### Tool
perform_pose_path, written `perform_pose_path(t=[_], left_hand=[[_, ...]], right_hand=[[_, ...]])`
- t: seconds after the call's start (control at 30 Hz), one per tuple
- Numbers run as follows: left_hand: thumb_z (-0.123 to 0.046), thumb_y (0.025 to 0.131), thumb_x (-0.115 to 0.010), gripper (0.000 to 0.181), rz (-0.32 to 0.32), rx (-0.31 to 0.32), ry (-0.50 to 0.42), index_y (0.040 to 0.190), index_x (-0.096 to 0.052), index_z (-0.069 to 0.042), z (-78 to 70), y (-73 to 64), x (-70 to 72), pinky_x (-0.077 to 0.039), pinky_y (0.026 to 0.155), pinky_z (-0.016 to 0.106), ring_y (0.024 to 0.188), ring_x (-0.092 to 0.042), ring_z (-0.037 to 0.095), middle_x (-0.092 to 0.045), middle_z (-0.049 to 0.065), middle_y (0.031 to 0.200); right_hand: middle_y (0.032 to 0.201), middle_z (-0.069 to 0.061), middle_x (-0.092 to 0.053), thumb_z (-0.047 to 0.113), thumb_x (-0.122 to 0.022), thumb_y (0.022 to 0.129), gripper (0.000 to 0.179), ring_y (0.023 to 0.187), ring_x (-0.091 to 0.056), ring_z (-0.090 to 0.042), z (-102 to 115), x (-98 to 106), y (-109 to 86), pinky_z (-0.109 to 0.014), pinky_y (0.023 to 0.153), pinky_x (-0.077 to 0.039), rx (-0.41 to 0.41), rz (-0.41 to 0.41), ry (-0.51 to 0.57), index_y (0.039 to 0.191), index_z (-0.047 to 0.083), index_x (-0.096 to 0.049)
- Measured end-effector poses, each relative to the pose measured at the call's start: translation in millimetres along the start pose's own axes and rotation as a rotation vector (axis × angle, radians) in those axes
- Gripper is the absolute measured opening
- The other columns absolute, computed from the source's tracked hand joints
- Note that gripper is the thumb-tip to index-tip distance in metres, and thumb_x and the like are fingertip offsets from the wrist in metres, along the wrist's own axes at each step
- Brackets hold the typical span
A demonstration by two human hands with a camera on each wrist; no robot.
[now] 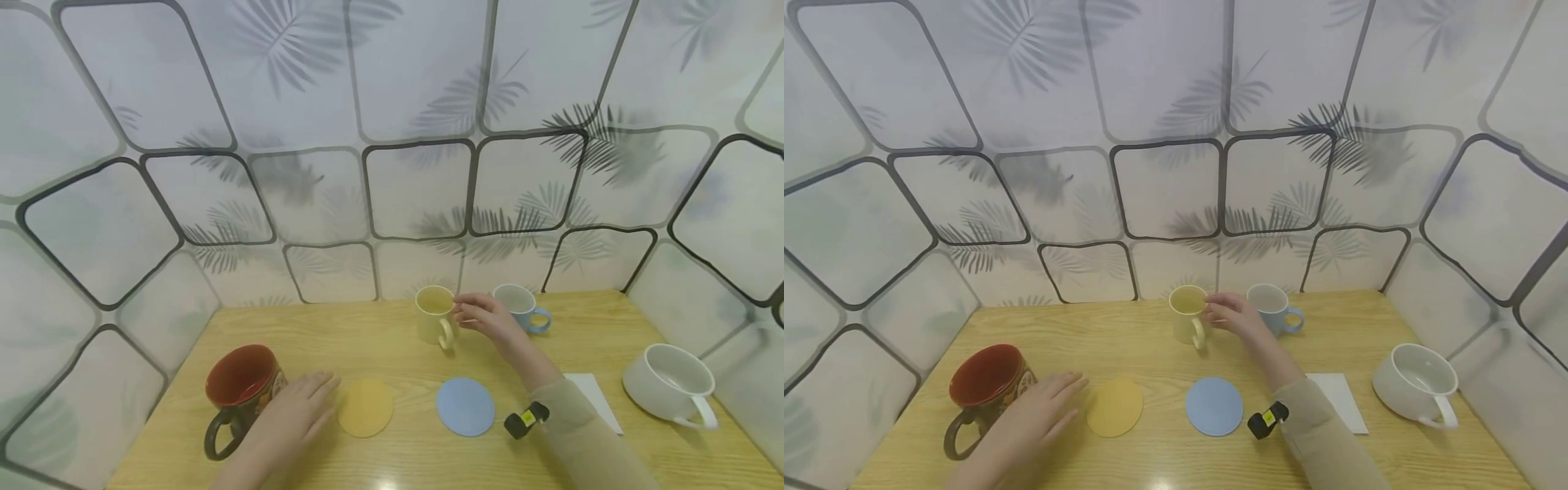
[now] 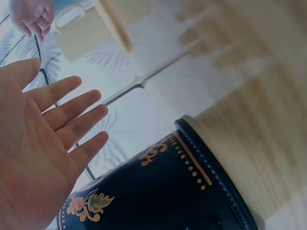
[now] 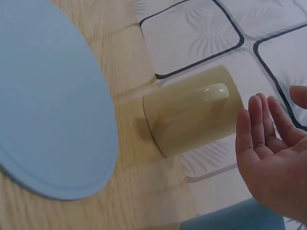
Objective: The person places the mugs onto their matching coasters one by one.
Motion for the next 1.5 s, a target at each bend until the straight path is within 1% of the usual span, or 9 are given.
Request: perform_pose_path(t=[0.2, 0.33, 0.57, 0.7, 0.93, 1.03, 1.13, 1.37, 1.5], left_hand=[[-0.029, 0.105, -0.066, 0.047, 0.029, 0.015, -0.026, 0.147, -0.062, -0.008, 2.8, -1.7, -6.2, -0.049, 0.119, 0.056, 0.139, -0.061, 0.035, -0.065, 0.013, 0.149], [-0.031, 0.106, -0.064, 0.05, 0.069, 0.036, -0.058, 0.149, -0.06, -0.007, 4.1, -1.1, -10.1, -0.046, 0.121, 0.058, 0.142, -0.058, 0.036, -0.062, 0.014, 0.152], [-0.031, 0.105, -0.064, 0.051, 0.109, 0.011, -0.049, 0.148, -0.059, -0.003, 3.1, 2.8, -14.9, -0.045, 0.122, 0.058, 0.143, -0.057, 0.039, -0.06, 0.018, 0.153], [-0.032, 0.105, -0.065, 0.055, 0.137, 0.012, -0.062, 0.149, -0.057, -0.001, 4.3, 5.7, -20.4, -0.043, 0.122, 0.06, 0.145, -0.054, 0.042, -0.056, 0.022, 0.156], [-0.039, 0.104, -0.064, 0.067, 0.196, 0.029, -0.051, 0.155, -0.049, 0.002, 8.1, 5.6, -29.7, -0.038, 0.126, 0.062, 0.152, -0.046, 0.043, -0.048, 0.023, 0.163], [-0.04, 0.103, -0.064, 0.069, 0.203, 0.03, -0.055, 0.155, -0.048, 0.003, 9.5, 5.1, -31.3, -0.038, 0.126, 0.061, 0.152, -0.045, 0.044, -0.048, 0.023, 0.163], [-0.038, 0.102, -0.065, 0.069, 0.202, 0.017, -0.056, 0.154, -0.05, 0.004, 9.8, 6.3, -32.9, -0.039, 0.125, 0.061, 0.151, -0.046, 0.044, -0.049, 0.024, 0.162], [-0.04, 0.097, -0.071, 0.072, 0.214, -0.022, -0.022, 0.152, -0.052, 0.004, 8.0, 9.3, -37.6, -0.041, 0.124, 0.059, 0.15, -0.049, 0.043, -0.052, 0.023, 0.159], [-0.043, 0.098, -0.07, 0.072, 0.226, -0.034, -0.006, 0.151, -0.054, 0.003, 7.0, 10.6, -39.9, -0.042, 0.124, 0.058, 0.149, -0.049, 0.042, -0.053, 0.022, 0.159]], right_hand=[[0.106, 0.013, -0.073, 0.013, -0.052, 0.111, 0.046, 0.098, -0.069, -0.003, -8, 6, -4.2, -0.02, 0.094, -0.06, -0.009, 0.005, 0.029, 0.145, -0.018, -0.047], [0.105, 0.013, -0.073, 0.014, -0.052, 0.111, 0.047, 0.097, -0.069, -0.003, -15, 10, -7.1, -0.019, 0.093, -0.06, -0.03, -0.001, 0.026, 0.145, -0.018, -0.046], [0.106, 0.012, -0.073, 0.014, -0.051, 0.111, 0.048, 0.098, -0.07, -0.002, -30, 14, -10.4, -0.019, 0.094, -0.06, -0.06, 0.008, 0.014, 0.146, -0.019, -0.045], [0.107, 0.011, -0.073, 0.014, -0.052, 0.111, 0.048, 0.098, -0.071, -0.002, -37, 12, -11.0, -0.02, 0.095, -0.06, -0.07, 0.023, 0.011, 0.145, -0.018, -0.046], [0.104, 0.01, -0.074, 0.01, -0.054, 0.109, 0.048, 0.094, -0.072, -0.002, -51, 5, -10.8, -0.02, 0.091, -0.062, -0.116, 0.028, 0.044, 0.145, -0.021, -0.045], [0.104, 0.009, -0.075, 0.011, -0.054, 0.109, 0.049, 0.093, -0.072, -0.002, -54, 2, -11.2, -0.018, 0.09, -0.062, -0.128, 0.03, 0.05, 0.145, -0.021, -0.045], [0.103, 0.008, -0.075, 0.01, -0.055, 0.108, 0.049, 0.092, -0.072, -0.002, -55, 0, -10.9, -0.017, 0.088, -0.062, -0.131, 0.021, 0.064, 0.144, -0.022, -0.046], [0.098, 0.011, -0.075, 0.006, -0.052, 0.109, 0.045, 0.089, -0.073, -0.002, -60, -5, -7.8, -0.019, 0.085, -0.063, -0.115, 0.039, 0.129, 0.14, -0.026, -0.045], [0.096, 0.011, -0.074, 0.006, -0.053, 0.108, 0.044, 0.087, -0.072, -0.002, -62, -8, -6.0, -0.019, 0.083, -0.063, -0.124, 0.031, 0.141, 0.139, -0.025, -0.047]])
Point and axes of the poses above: each hand's wrist, its own y-axis towards the middle knuckle, its own x-axis out of the back of the hand, z = x × y, the point moved 8 cm from there along y, towards the middle knuckle
